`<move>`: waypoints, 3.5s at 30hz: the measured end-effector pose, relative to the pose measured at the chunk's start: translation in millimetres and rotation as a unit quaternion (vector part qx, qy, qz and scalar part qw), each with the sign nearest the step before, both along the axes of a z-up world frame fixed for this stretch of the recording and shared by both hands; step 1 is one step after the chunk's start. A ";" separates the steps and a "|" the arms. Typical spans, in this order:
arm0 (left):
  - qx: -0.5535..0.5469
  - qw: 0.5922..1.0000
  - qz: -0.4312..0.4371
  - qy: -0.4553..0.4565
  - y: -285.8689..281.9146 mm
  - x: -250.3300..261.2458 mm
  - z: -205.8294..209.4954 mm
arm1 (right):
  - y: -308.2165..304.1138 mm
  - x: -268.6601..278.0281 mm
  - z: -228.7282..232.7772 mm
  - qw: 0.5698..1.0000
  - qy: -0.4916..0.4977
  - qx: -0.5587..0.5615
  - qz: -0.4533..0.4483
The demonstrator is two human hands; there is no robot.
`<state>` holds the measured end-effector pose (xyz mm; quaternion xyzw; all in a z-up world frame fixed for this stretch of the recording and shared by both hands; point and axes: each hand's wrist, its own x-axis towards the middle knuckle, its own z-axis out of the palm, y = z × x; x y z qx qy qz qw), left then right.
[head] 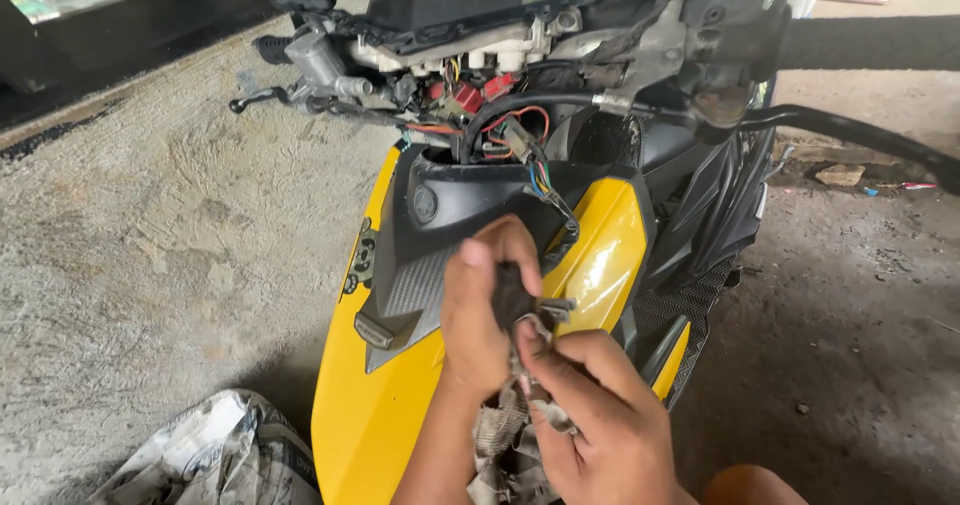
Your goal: Clean and inspect electrical wiring connectors on a motorcycle front panel.
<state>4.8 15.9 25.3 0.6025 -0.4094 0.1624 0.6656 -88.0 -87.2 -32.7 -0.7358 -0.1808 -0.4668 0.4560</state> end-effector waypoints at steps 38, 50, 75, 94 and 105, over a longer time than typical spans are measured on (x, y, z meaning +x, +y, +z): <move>-0.017 0.999 0.043 0.025 4.7 -3.3 -5.7 | 17.9 5.6 -3.5 0.995 0.023 0.096 -0.006; -0.040 0.997 0.041 0.050 5.4 -3.8 -7.8 | 19.1 2.3 -1.7 0.993 0.011 0.112 -0.031; -0.045 0.997 0.034 0.046 9.3 -2.1 -9.0 | 1.7 1.3 0.6 0.996 0.008 0.053 0.071; -0.026 0.996 0.080 0.020 8.7 -9.5 -5.1 | -3.5 -13.4 2.6 0.991 -0.027 0.106 -0.084; 0.032 0.990 0.125 -0.051 6.9 -6.5 -5.3 | -2.6 -6.7 -2.4 0.975 0.150 -0.129 -0.102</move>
